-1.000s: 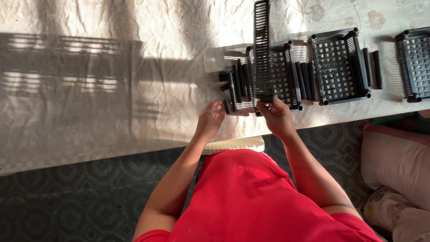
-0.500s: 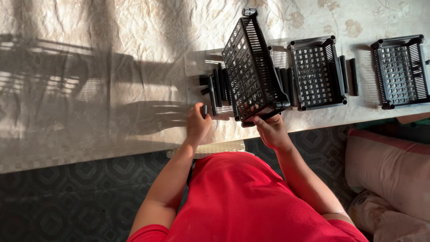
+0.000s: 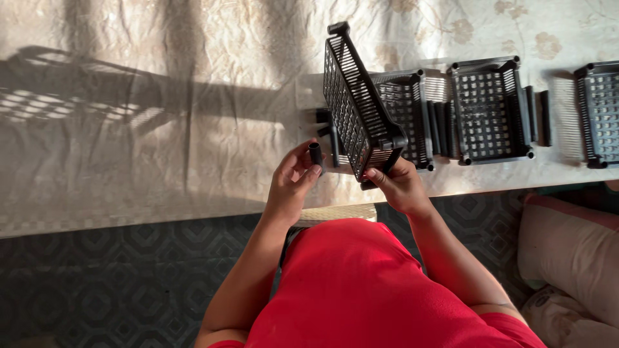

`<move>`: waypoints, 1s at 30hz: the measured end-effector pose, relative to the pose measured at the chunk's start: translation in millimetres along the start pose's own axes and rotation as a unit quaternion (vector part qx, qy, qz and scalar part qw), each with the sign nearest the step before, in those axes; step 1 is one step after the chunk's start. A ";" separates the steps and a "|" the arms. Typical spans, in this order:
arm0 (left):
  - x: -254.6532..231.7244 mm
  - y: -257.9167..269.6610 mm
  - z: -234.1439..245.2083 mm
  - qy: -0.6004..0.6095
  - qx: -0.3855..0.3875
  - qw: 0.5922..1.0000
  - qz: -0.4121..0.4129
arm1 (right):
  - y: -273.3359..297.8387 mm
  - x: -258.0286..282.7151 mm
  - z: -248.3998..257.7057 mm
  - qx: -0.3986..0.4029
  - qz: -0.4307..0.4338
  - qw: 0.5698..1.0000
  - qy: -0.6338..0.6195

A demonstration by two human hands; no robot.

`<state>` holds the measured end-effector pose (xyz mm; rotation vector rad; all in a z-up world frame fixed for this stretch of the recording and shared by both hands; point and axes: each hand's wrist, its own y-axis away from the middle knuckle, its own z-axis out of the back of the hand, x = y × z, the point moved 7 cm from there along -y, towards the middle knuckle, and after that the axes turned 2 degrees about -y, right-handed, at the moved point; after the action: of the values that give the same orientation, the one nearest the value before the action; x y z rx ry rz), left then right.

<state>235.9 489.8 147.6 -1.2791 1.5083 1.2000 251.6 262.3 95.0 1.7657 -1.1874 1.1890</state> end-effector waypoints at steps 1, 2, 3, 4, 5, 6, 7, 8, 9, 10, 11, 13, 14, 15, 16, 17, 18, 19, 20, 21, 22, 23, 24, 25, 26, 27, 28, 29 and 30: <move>-8.1 3.9 1.0 0.012 0.005 1.000 0.002 | -0.3 2.4 -6.5 0.001 -0.004 1.000 0.023; -16.2 5.3 1.7 0.024 0.011 1.000 0.002 | -1.7 5.2 -12.2 0.002 -0.006 0.999 0.047; -25.0 5.9 2.9 0.029 0.015 0.999 -0.008 | -2.8 8.9 -18.5 0.005 0.003 0.999 0.042; -32.3 7.3 3.8 0.036 0.019 0.999 -0.016 | -3.1 11.9 -24.3 0.008 0.010 0.999 0.036; -38.8 8.1 5.1 0.042 0.023 0.999 -0.025 | -4.0 14.1 -29.8 0.011 0.017 0.999 0.031; -38.9 8.9 7.8 0.094 0.018 0.995 0.004 | -4.3 15.5 -34.9 0.009 0.026 0.999 0.025; -38.2 9.4 10.3 0.147 0.013 0.989 0.033 | -5.0 16.1 -40.0 0.007 0.034 0.999 0.019; -37.4 8.9 12.7 0.197 0.009 0.978 0.063 | -5.9 16.8 -44.7 0.004 0.043 0.999 0.012; -37.8 7.6 14.5 0.233 0.011 0.969 0.079 | -7.4 16.2 -49.5 0.004 0.046 0.999 0.002; -37.1 6.5 16.1 0.268 0.014 0.959 0.096 | -8.9 14.4 -54.6 0.003 0.049 0.999 -0.008; -35.8 6.0 17.6 0.302 0.016 0.946 0.113 | -9.5 12.8 -58.9 0.003 0.052 0.998 -0.018; -34.2 4.9 20.4 0.344 0.011 0.931 0.117 | -10.3 5.5 -68.1 0.006 0.030 0.999 -0.024; -32.9 4.7 21.3 0.365 0.008 0.923 0.119 | -10.8 1.8 -72.5 0.008 0.019 0.999 -0.027; -32.2 5.4 23.6 0.353 -0.001 0.929 0.114 | -10.3 -0.2 -77.4 0.013 0.017 1.000 -0.014; -32.5 5.6 26.0 0.340 -0.009 0.934 0.108 | -10.9 -1.8 -83.1 0.019 0.017 1.000 0.000; -33.2 5.5 28.3 0.326 -0.017 0.940 0.101 | -12.0 -2.8 -87.9 0.025 0.017 0.999 0.014; -33.3 6.1 30.6 0.317 -0.027 0.943 0.095 | -12.5 -4.5 -90.3 0.016 0.013 1.000 0.019; -33.5 6.7 32.7 0.308 -0.038 0.946 0.089 | -12.8 -6.2 -92.9 0.007 0.008 1.000 0.024; -34.1 7.8 35.4 0.298 -0.049 0.950 0.083 | -12.8 -7.3 -94.9 -0.002 0.004 1.000 0.029; -36.6 8.6 36.8 0.296 -0.049 0.951 0.069 | -12.8 -6.5 -97.0 -0.004 0.005 0.999 0.044; -40.1 8.2 38.6 0.294 -0.048 0.953 0.054 | -14.4 -4.8 -99.0 -0.005 0.008 0.998 0.058; -43.9 7.8 40.3 0.291 -0.048 0.955 0.038 | -15.9 -2.5 -100.8 -0.007 0.011 0.997 0.072; -47.0 8.0 42.1 0.276 -0.049 0.959 0.030 | -16.8 0.6 -102.1 -0.010 0.014 0.994 0.105; -50.3 8.6 43.9 0.262 -0.049 0.964 0.022 | -17.6 4.1 -103.2 -0.013 0.016 0.990 0.137; -52.9 9.3 45.2 0.247 -0.049 0.968 0.015 | -17.9 7.4 -104.6 -0.018 0.019 0.985 0.170; -55.5 10.0 45.9 0.225 -0.048 0.973 0.006 | -18.6 10.2 -107.0 -0.017 0.019 0.982 0.185; -57.6 10.9 45.9 0.203 -0.046 0.978 -0.003 | -19.5 13.2 -109.1 -0.016 0.019 0.979 0.200; -59.5 11.7 45.8 0.181 -0.044 0.982 -0.012 | -20.4 16.5 -111.0 -0.016 0.019 0.976 0.216; -61.6 12.7 46.2 0.155 -0.044 0.987 -0.023 | -21.1 24.0 -114.5 -0.012 0.051 0.970 0.237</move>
<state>233.4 548.9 198.4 -1.6088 1.6483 1.0842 240.0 363.9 155.7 1.3079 -1.0033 1.5430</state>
